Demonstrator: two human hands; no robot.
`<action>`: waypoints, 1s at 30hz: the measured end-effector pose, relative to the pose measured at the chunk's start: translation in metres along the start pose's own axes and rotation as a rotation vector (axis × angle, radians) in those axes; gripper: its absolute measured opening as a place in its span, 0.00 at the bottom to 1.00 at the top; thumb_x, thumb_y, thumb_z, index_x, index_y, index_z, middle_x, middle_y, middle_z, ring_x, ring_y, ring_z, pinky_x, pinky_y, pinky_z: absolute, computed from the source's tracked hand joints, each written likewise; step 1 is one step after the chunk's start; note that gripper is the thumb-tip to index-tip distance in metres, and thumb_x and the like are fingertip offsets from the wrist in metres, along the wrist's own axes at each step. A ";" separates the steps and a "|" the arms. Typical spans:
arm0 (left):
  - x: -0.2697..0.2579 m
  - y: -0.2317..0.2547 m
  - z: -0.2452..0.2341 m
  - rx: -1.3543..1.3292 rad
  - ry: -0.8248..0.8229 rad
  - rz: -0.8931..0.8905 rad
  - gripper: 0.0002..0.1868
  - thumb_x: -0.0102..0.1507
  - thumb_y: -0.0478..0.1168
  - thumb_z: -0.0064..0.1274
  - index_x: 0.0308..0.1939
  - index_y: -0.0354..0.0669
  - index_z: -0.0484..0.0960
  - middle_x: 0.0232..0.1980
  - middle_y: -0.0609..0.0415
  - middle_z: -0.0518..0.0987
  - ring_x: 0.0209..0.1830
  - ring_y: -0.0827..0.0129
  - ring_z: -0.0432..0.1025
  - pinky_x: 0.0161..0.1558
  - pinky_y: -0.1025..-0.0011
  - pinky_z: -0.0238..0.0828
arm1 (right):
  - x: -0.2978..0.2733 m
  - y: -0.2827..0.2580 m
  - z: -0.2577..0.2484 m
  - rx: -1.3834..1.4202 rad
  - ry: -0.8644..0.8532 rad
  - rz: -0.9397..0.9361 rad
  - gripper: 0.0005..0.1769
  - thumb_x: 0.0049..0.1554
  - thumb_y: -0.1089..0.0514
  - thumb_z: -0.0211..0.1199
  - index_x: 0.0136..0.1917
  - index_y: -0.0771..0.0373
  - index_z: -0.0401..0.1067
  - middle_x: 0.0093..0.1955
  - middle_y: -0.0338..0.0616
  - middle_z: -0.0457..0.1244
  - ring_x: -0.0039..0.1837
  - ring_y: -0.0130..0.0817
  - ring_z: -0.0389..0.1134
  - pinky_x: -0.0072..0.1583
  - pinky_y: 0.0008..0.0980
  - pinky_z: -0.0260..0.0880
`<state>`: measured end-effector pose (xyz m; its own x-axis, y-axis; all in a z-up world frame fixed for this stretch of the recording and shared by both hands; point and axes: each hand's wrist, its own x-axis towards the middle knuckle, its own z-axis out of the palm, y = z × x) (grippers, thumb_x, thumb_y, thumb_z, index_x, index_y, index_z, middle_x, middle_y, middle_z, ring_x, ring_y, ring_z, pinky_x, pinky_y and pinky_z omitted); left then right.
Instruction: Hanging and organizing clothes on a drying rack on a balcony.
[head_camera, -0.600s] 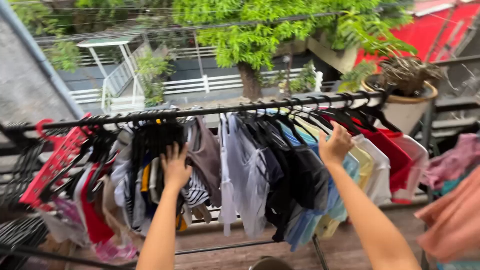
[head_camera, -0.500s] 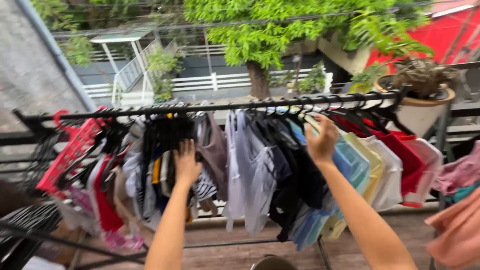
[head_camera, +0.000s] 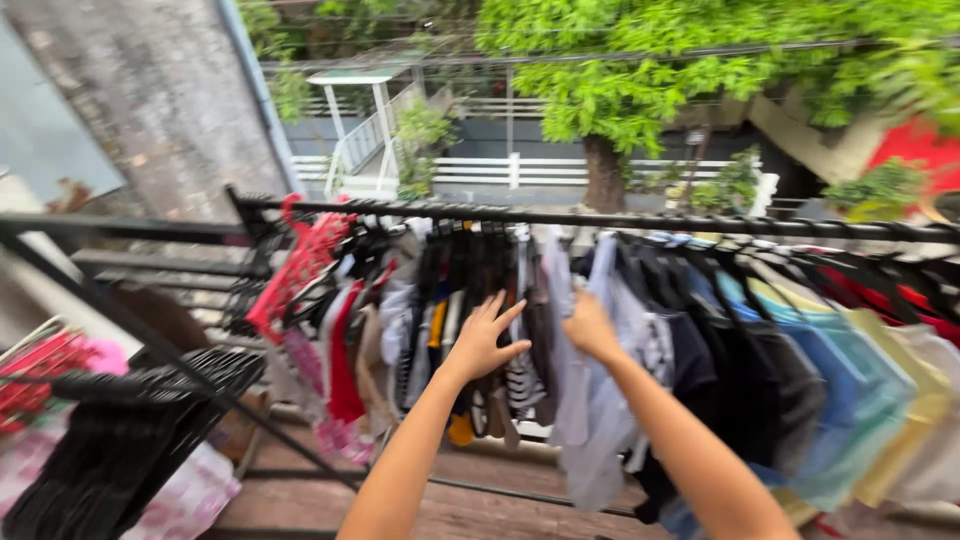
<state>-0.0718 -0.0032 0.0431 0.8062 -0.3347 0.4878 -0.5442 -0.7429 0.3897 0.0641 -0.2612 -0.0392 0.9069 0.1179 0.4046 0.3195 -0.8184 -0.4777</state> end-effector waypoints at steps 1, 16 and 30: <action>-0.003 -0.007 -0.008 0.006 0.005 -0.012 0.40 0.60 0.58 0.60 0.73 0.56 0.67 0.79 0.36 0.54 0.80 0.43 0.46 0.75 0.44 0.41 | -0.006 -0.020 -0.020 0.005 -0.008 -0.010 0.43 0.53 0.55 0.61 0.78 0.71 0.54 0.71 0.68 0.57 0.72 0.63 0.59 0.71 0.52 0.59; 0.074 -0.105 -0.095 0.357 0.509 0.004 0.40 0.65 0.55 0.53 0.79 0.60 0.56 0.82 0.48 0.55 0.83 0.49 0.43 0.78 0.44 0.36 | 0.080 -0.142 -0.074 -0.320 0.541 -0.298 0.42 0.59 0.42 0.58 0.81 0.57 0.53 0.80 0.50 0.53 0.79 0.45 0.52 0.71 0.50 0.45; 0.097 -0.190 -0.121 0.663 0.262 -0.107 0.38 0.63 0.69 0.47 0.72 0.59 0.63 0.71 0.55 0.66 0.78 0.59 0.55 0.68 0.23 0.36 | 0.051 -0.111 -0.129 -0.722 0.492 -0.247 0.21 0.67 0.45 0.50 0.69 0.52 0.70 0.69 0.36 0.65 0.75 0.37 0.59 0.78 0.51 0.42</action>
<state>0.0821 0.1760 0.1109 0.7200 -0.1523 0.6771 -0.1432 -0.9872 -0.0697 0.0395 -0.2370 0.1352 0.5624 0.2188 0.7974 0.0885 -0.9748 0.2050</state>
